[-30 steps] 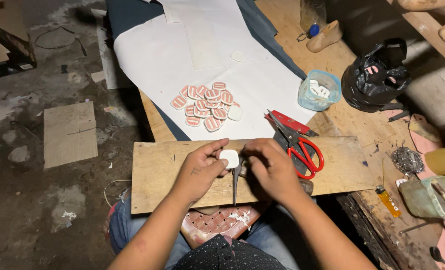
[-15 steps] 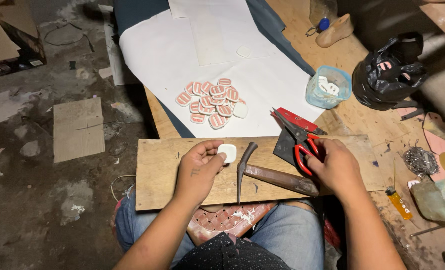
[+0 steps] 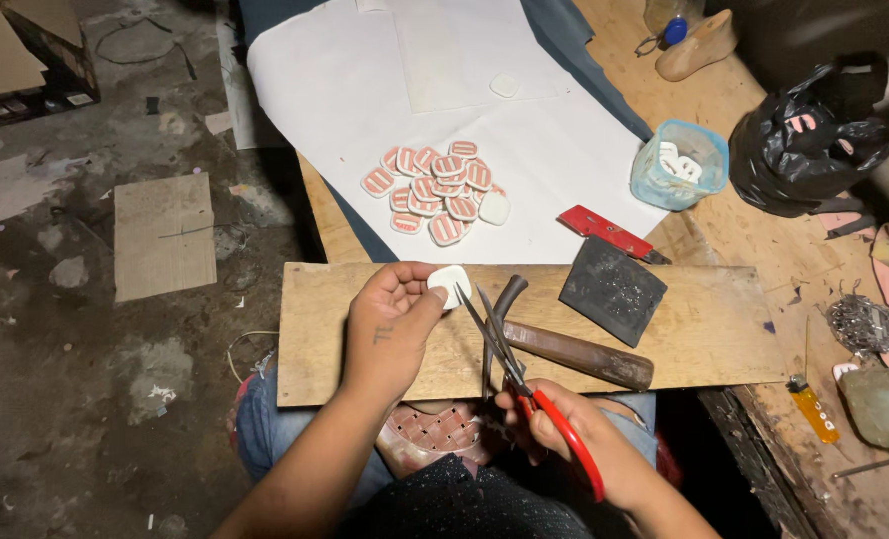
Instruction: The person repeatedly picks up small white foam pieces, trims their edges with red-handled scissors, and then uses a curved metal tool to press and shape the foam. Finished pieces are placed on a white sheet on the table.
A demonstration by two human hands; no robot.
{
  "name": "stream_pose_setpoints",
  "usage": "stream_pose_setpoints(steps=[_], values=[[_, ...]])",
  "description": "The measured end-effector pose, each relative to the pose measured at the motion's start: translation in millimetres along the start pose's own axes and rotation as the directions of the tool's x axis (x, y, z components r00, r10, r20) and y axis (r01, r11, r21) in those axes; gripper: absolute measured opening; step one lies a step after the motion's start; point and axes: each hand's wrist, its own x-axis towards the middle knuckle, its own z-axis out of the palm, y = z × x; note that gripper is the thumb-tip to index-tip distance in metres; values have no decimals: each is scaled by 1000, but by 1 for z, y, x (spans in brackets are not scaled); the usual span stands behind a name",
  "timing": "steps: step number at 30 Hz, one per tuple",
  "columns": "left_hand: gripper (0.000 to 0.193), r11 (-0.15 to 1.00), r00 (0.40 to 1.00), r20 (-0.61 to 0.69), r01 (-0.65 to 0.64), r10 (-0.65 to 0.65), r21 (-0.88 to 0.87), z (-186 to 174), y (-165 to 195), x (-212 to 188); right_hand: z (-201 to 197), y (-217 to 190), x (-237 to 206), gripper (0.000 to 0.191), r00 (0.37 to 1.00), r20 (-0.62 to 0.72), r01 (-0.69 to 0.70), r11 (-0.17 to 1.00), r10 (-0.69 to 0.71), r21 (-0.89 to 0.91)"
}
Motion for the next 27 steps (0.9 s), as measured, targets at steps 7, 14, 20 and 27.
stream_pose_setpoints(steps=[7, 14, 20, 27], values=[[20, 999, 999, 32, -39, 40, -17, -1, -2, 0, 0, -10, 4, 47, 999, 31, -29, 1000, 29, 0], [17, 992, 995, 39, -98, 95, 76, -1, 1, -4, -1, -2, 5, 47, 997, -14, -72, 996, 71, -53], [17, 997, 997, 57, -60, 57, 54, 1, 6, -7, 2, 10, 10, 39, 991, -75, -104, 993, 108, 56], [17, 997, 998, 9, -68, 68, 28, 5, 4, -8, 11, 19, 9, 28, 975, -173, -118, 985, 138, 124]])
